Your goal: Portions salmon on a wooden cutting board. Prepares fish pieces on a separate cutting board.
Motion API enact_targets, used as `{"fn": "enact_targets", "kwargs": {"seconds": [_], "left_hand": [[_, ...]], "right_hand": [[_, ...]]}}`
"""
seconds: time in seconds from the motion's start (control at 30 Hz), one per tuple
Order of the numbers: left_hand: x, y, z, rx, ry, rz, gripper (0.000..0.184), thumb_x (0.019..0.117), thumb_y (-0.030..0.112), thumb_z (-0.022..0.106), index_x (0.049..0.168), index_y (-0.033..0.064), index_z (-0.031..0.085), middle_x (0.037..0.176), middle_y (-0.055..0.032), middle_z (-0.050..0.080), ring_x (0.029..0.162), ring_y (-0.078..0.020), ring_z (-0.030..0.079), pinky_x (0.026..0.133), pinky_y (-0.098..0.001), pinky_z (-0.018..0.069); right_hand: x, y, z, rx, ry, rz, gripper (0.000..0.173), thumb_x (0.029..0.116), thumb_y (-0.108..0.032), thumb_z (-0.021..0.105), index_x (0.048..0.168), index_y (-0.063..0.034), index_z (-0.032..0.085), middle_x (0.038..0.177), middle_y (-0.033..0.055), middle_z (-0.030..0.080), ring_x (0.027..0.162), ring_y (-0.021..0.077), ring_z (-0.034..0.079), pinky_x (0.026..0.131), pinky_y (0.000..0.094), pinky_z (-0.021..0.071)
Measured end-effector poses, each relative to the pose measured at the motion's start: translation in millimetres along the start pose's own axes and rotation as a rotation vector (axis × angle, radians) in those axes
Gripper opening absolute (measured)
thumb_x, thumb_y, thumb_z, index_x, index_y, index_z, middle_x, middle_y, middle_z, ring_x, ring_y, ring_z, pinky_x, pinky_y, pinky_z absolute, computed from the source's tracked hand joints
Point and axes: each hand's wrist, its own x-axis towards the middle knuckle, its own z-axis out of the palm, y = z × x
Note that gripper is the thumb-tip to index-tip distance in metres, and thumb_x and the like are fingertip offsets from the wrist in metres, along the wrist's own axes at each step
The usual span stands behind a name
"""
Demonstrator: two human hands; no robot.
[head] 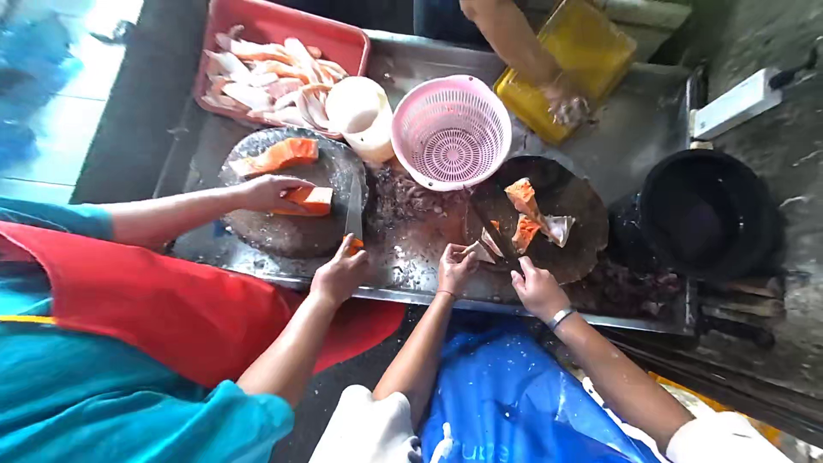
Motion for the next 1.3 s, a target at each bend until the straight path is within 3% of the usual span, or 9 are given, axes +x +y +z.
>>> {"fn": "enact_targets", "kwargs": {"seconds": [0.13, 0.23, 0.33, 0.43, 0.53, 0.7, 1.07, 1.23, 1.3], "left_hand": [[-1, -1, -5, -0.049, -0.001, -0.025, 0.028, 0.0999, 0.015, 0.068, 0.125, 0.0107, 0.058, 0.102, -0.0098, 0.072, 0.079, -0.0191, 0.072, 0.073, -0.0374, 0.062], [1, -9, -7, -0.068, 0.012, -0.062, 0.031, 0.1015, 0.017, 0.067, 0.13, 0.0116, 0.057, 0.11, -0.012, 0.072, 0.085, -0.023, 0.073, 0.077, -0.0419, 0.0632], [12, -5, -3, 0.003, 0.066, 0.007, 0.032, 0.1042, 0.02, 0.062, 0.134, 0.0084, 0.056, 0.106, -0.015, 0.072, 0.078, -0.0239, 0.072, 0.072, -0.0421, 0.0626], [6, 24, 14, 0.49, 0.169, 0.072, 0.049, 0.1029, 0.048, 0.058, 0.136, 0.0122, 0.057, 0.105, -0.0136, 0.072, 0.084, -0.026, 0.071, 0.078, -0.0497, 0.0596], [11, 78, 49, 0.977, 0.149, 0.033, 0.069, 0.092, 0.068, 0.058, 0.141, 0.0192, 0.057, 0.135, -0.0166, 0.061, 0.111, -0.0367, 0.067, 0.085, -0.0612, 0.0577], [26, 86, 97, 1.251, 0.036, 0.123, 0.063, 0.0854, 0.036, 0.073, 0.145, 0.0261, 0.056, 0.138, -0.0139, 0.061, 0.119, -0.0401, 0.062, 0.084, -0.0609, 0.0566], [77, 146, 69, 0.964, 0.192, 0.194, 0.055, 0.0892, 0.028, 0.071, 0.142, 0.021, 0.058, 0.114, -0.0137, 0.072, 0.102, -0.0346, 0.071, 0.085, -0.0627, 0.0569], [161, 201, 39, 0.988, 0.37, 0.253, 0.064, 0.0968, 0.043, 0.061, 0.151, 0.0111, 0.048, 0.148, -0.0259, 0.05, 0.135, -0.0467, 0.05, 0.108, -0.0656, 0.042], [145, 205, 53, 1.002, 0.288, 0.341, 0.059, 0.0973, 0.038, 0.063, 0.146, 0.0059, 0.051, 0.143, -0.026, 0.054, 0.131, -0.0429, 0.054, 0.107, -0.0587, 0.0467]], "right_hand": [[-8, -8, -2, 0.094, 0.266, -0.221, 0.044, 0.1062, -0.03, 0.047, 0.137, -0.0002, 0.056, 0.101, 0.0173, 0.073, 0.087, 0.0323, 0.074, 0.079, 0.0512, 0.0614], [6, 13, 32, -0.045, -0.105, 0.025, 0.051, 0.1089, -0.037, 0.039, 0.151, -0.0095, 0.044, 0.116, 0.0203, 0.072, 0.109, 0.0383, 0.07, 0.094, 0.0579, 0.0561], [-5, 35, 30, 0.048, -0.145, 0.077, 0.053, 0.1079, -0.041, 0.041, 0.152, -0.0124, 0.046, 0.108, 0.0187, 0.073, 0.103, 0.036, 0.072, 0.092, 0.0571, 0.0564], [-49, 78, 15, 0.49, -0.189, 0.085, 0.051, 0.1081, -0.036, 0.045, 0.151, -0.0072, 0.046, 0.081, 0.0105, 0.066, 0.061, 0.0223, 0.065, 0.058, 0.0417, 0.059], [-85, 138, 8, 0.998, -0.386, 0.216, 0.038, 0.1081, -0.03, 0.044, 0.141, -0.0116, 0.048, 0.068, 0.0068, 0.057, 0.043, 0.0181, 0.052, 0.039, 0.0341, 0.05], [-111, 209, 18, 1.112, -0.498, 0.281, 0.035, 0.1049, -0.033, 0.043, 0.132, -0.0141, 0.053, 0.066, 0.0067, 0.056, 0.042, 0.0178, 0.053, 0.038, 0.0333, 0.0488], [-90, 211, 16, 1.176, -0.535, 0.326, 0.036, 0.1109, -0.034, 0.039, 0.142, -0.0179, 0.047, 0.069, 0.0059, 0.055, 0.045, 0.017, 0.053, 0.039, 0.0315, 0.0491], [-93, 207, 23, 1.228, -0.522, 0.401, 0.036, 0.1105, -0.038, 0.04, 0.138, -0.0175, 0.05, 0.071, 0.0066, 0.056, 0.045, 0.0171, 0.053, 0.039, 0.0319, 0.049], [-90, 202, 25, 1.24, -0.523, 0.44, 0.036, 0.1103, -0.039, 0.04, 0.137, -0.017, 0.05, 0.071, 0.0067, 0.056, 0.045, 0.017, 0.053, 0.039, 0.0326, 0.049]]}}
